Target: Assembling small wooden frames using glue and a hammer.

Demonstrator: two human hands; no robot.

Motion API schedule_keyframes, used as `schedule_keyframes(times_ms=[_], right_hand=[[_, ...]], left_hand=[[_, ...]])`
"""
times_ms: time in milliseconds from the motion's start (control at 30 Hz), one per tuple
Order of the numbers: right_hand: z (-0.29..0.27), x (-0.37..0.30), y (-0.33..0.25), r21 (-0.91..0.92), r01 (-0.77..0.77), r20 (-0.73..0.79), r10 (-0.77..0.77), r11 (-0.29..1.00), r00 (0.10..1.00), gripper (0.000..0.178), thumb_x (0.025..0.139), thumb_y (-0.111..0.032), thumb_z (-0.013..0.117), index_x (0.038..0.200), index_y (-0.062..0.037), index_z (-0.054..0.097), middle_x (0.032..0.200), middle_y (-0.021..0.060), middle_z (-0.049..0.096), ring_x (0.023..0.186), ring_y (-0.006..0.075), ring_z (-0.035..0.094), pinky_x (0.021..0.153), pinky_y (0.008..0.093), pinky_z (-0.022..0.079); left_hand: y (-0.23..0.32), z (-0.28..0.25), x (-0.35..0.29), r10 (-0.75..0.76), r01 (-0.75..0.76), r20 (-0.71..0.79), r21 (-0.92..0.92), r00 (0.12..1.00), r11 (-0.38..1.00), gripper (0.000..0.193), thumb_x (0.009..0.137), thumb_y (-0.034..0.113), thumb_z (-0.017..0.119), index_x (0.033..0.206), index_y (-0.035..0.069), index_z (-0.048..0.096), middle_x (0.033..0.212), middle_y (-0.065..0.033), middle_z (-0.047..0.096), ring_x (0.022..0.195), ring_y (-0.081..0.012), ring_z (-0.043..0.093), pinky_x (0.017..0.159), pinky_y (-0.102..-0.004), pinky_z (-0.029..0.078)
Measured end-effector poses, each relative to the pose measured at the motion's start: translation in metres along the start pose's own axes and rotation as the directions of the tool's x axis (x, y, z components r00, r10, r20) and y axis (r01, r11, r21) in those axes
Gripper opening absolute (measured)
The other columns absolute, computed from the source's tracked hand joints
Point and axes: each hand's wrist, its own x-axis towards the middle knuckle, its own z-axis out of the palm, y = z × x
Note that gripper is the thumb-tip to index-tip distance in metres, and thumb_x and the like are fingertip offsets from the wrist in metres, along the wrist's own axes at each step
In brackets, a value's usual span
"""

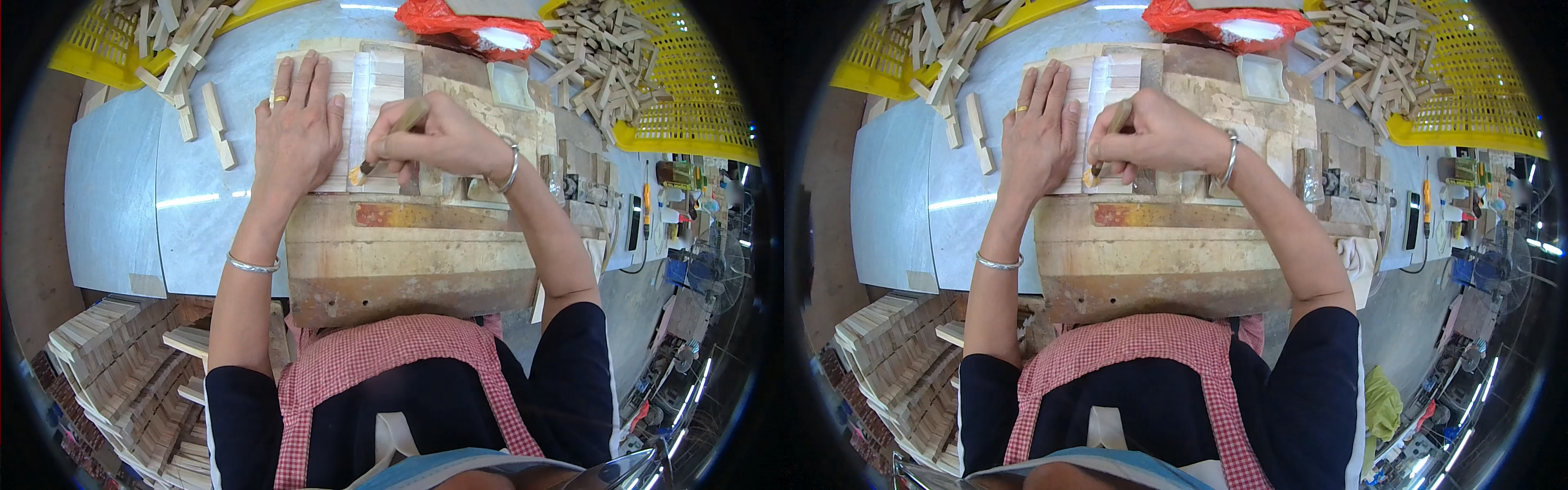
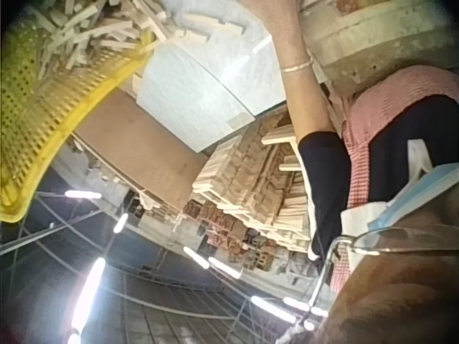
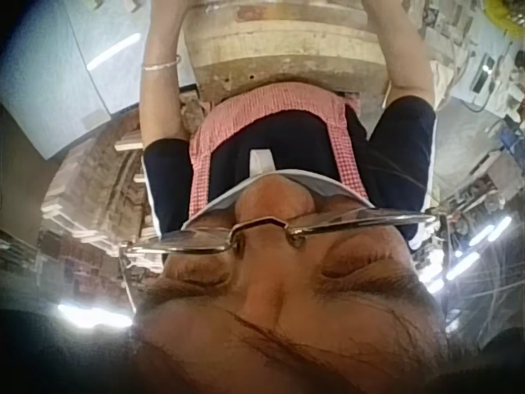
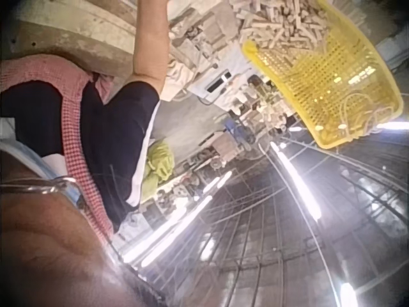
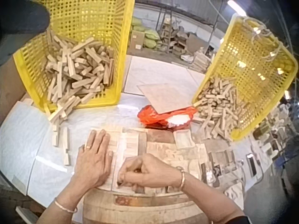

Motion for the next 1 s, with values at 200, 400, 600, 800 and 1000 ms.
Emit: schedule_keyframes(times_ms=[200,400,600,800,1000], right_hand=[[-0.034,0.051,0.012,-0.101,0.040,-0.175,-0.057,0.994,0.983,0.021,0.085,-0.013,0.063,0.083,0.0069,0.067,0.080,0.0114,0.067,0.063,0.0122,0.065,0.060,0.0224,0.054],[-0.063,0.077,0.006,-0.269,0.096,-0.361,-0.193,0.958,0.913,0.028,0.087,-0.022,0.064,0.086,0.0061,0.066,0.078,0.0098,0.067,0.067,0.0124,0.066,0.065,0.0218,0.054],[-0.050,0.072,-0.017,-0.680,-0.006,-0.313,-0.283,0.733,0.907,0.030,0.087,-0.025,0.064,0.087,0.0050,0.065,0.074,0.0111,0.068,0.068,0.0141,0.067,0.064,0.0249,0.053],[-0.016,0.070,-0.024,-0.931,0.205,0.043,-0.467,0.302,0.883,0.018,0.083,-0.016,0.063,0.081,0.0017,0.064,0.070,0.0169,0.063,0.060,0.0292,0.062,0.058,0.0350,0.050],[0.032,0.029,-0.047,-0.827,0.288,0.218,-0.196,0.483,0.956,0.020,0.082,-0.018,0.064,0.080,0.0017,0.065,0.072,0.0154,0.063,0.060,0.0272,0.063,0.057,0.0346,0.050]], left_hand=[[0.005,-0.005,0.002,-0.010,0.008,0.066,0.024,0.998,1.000,0.047,0.097,0.031,0.039,0.138,0.007,0.043,0.145,-0.0084,0.039,0.136,-0.0299,0.033,0.097,-0.0465,0.039],[0.004,-0.005,0.001,-0.027,0.027,0.054,-0.006,0.998,1.000,0.047,0.097,0.031,0.039,0.137,0.005,0.043,0.144,-0.0088,0.039,0.136,-0.0290,0.032,0.097,-0.0472,0.038],[0.003,-0.005,-0.001,-0.046,0.047,0.047,-0.016,0.998,0.999,0.048,0.098,0.030,0.037,0.138,0.005,0.041,0.145,-0.0087,0.039,0.136,-0.0280,0.033,0.097,-0.0487,0.037],[0.003,-0.003,-0.002,-0.065,0.067,0.061,-0.030,0.996,0.997,0.048,0.097,0.030,0.038,0.139,0.005,0.040,0.146,-0.0083,0.037,0.137,-0.0264,0.030,0.098,-0.0489,0.037],[0.000,-0.005,-0.005,-0.079,0.085,0.085,-0.070,0.993,0.994,0.051,0.092,0.027,0.044,0.139,0.005,0.039,0.148,-0.0080,0.034,0.138,-0.0266,0.028,0.099,-0.0516,0.035]])
